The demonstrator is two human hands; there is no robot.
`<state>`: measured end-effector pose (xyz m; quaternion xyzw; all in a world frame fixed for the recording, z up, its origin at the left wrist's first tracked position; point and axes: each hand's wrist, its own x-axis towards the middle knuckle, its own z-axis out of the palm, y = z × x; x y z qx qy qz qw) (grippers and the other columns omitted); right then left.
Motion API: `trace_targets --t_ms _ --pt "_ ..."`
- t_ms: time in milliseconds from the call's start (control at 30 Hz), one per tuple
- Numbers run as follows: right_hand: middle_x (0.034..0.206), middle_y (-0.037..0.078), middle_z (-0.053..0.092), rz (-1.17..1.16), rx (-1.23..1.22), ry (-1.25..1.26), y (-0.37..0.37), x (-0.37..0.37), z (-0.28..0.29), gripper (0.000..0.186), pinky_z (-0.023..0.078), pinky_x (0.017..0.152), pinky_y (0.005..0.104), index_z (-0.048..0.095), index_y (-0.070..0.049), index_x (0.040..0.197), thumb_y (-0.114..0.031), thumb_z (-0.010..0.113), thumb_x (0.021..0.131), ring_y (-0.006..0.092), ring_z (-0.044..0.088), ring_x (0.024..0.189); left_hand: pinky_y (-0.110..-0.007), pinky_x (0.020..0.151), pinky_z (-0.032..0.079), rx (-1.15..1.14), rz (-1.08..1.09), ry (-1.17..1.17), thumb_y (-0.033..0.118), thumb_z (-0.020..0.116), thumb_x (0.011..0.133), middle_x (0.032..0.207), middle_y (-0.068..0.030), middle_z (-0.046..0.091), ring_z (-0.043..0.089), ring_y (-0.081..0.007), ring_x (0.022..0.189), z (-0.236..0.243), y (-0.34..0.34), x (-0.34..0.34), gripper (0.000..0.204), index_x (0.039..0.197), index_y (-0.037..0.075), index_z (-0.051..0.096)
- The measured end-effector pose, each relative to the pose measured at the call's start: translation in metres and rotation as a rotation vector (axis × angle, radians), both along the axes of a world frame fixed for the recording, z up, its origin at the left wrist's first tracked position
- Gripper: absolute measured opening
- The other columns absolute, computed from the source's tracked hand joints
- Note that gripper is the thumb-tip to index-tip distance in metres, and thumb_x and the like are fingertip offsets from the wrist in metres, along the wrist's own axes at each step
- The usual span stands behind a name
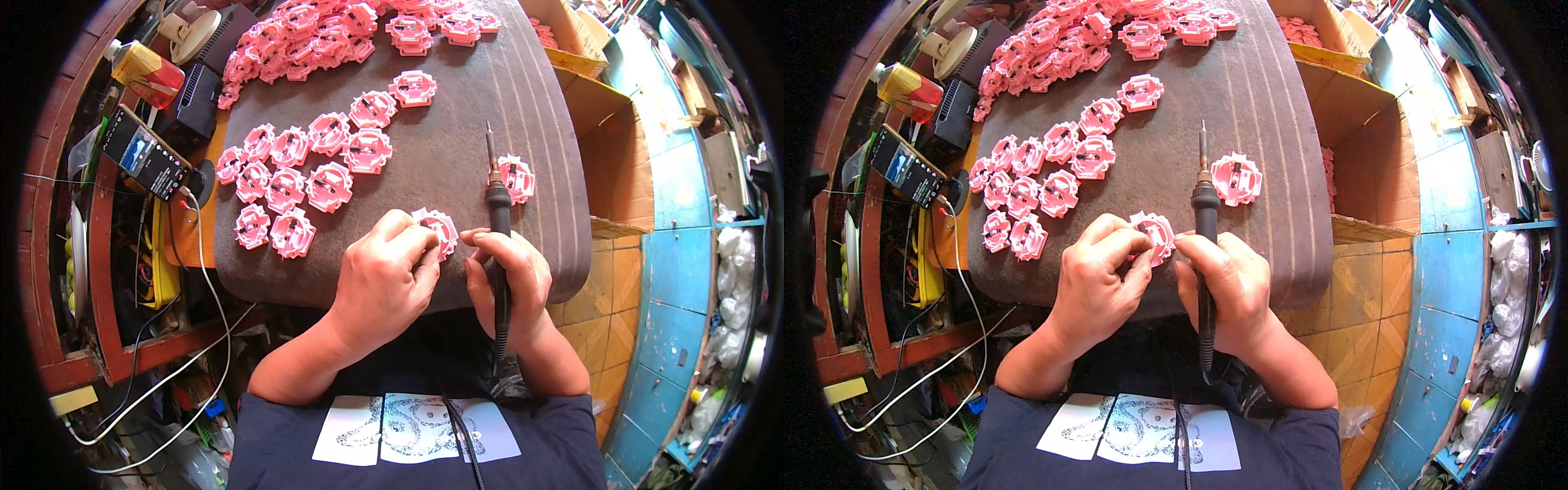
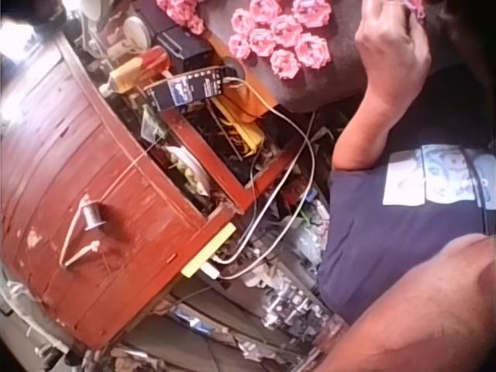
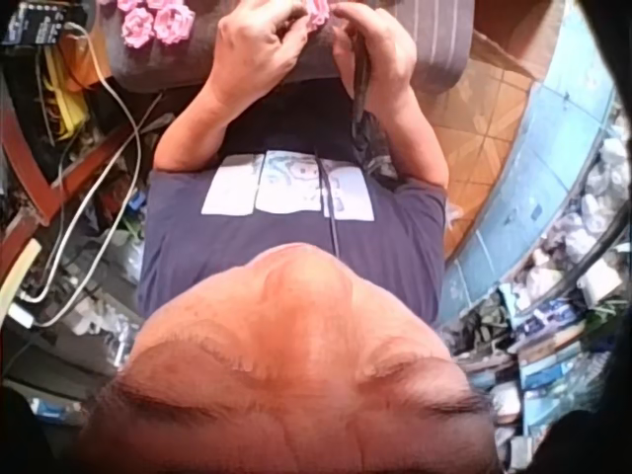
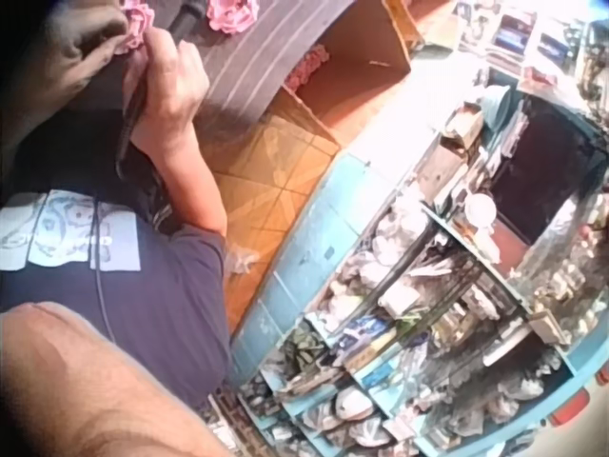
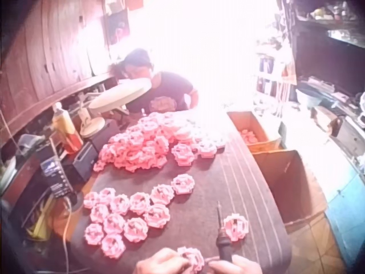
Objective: The person uses a soldering iron to attach small components to pink plastic parts on a workbench. They handle each part one at a time, applying heat to specific points and placing finished pieces aside.
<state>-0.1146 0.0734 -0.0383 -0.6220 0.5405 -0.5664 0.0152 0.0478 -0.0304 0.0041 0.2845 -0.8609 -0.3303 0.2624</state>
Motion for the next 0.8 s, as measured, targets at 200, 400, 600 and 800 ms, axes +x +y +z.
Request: trace_targets --t_ms 200,400,600,800 --pt "0.091 0.015 0.070 0.031 -0.021 0.041 0.006 -0.006 -0.001 0.045 0.049 0.058 0.0415 0.063 0.001 0.127 0.006 0.075 0.084 0.0311 0.061 0.064 -0.045 0.071 0.055 -0.008 -0.022 0.023 0.003 0.075 0.088 0.093 -0.0157 0.063 0.067 -0.0377 0.079 -0.003 -0.001 0.001 0.009 0.094 0.002 0.069" --pt "0.092 0.015 0.069 0.025 -0.069 0.096 0.025 -0.011 0.009 0.047 0.055 0.066 0.0413 0.064 0.003 0.130 -0.024 0.078 0.095 0.0311 0.066 0.073 -0.039 0.072 0.055 -0.014 -0.004 0.031 -0.003 0.074 0.087 0.092 -0.0149 0.066 0.070 -0.0310 0.080 -0.002 0.001 0.000 0.009 0.095 -0.001 0.072" --pt "0.088 0.016 0.068 0.039 -0.040 0.041 0.051 -0.012 0.023 0.049 0.054 0.063 0.0407 0.065 0.006 0.122 -0.035 0.076 0.098 0.0286 0.062 0.068 -0.039 0.071 0.055 -0.010 -0.011 0.017 -0.003 0.074 0.087 0.092 -0.0151 0.066 0.069 -0.0311 0.079 -0.001 0.000 0.000 0.009 0.095 -0.001 0.072" --pt "0.076 0.009 0.067 0.091 -0.007 0.022 0.057 -0.013 0.028 0.032 0.050 0.060 0.0364 0.068 0.002 0.114 -0.024 0.074 0.096 0.0250 0.061 0.063 -0.039 0.069 0.054 -0.015 -0.017 -0.011 -0.004 0.074 0.088 0.089 -0.0152 0.065 0.068 -0.0305 0.076 0.002 -0.001 -0.002 0.007 0.094 -0.002 0.072"
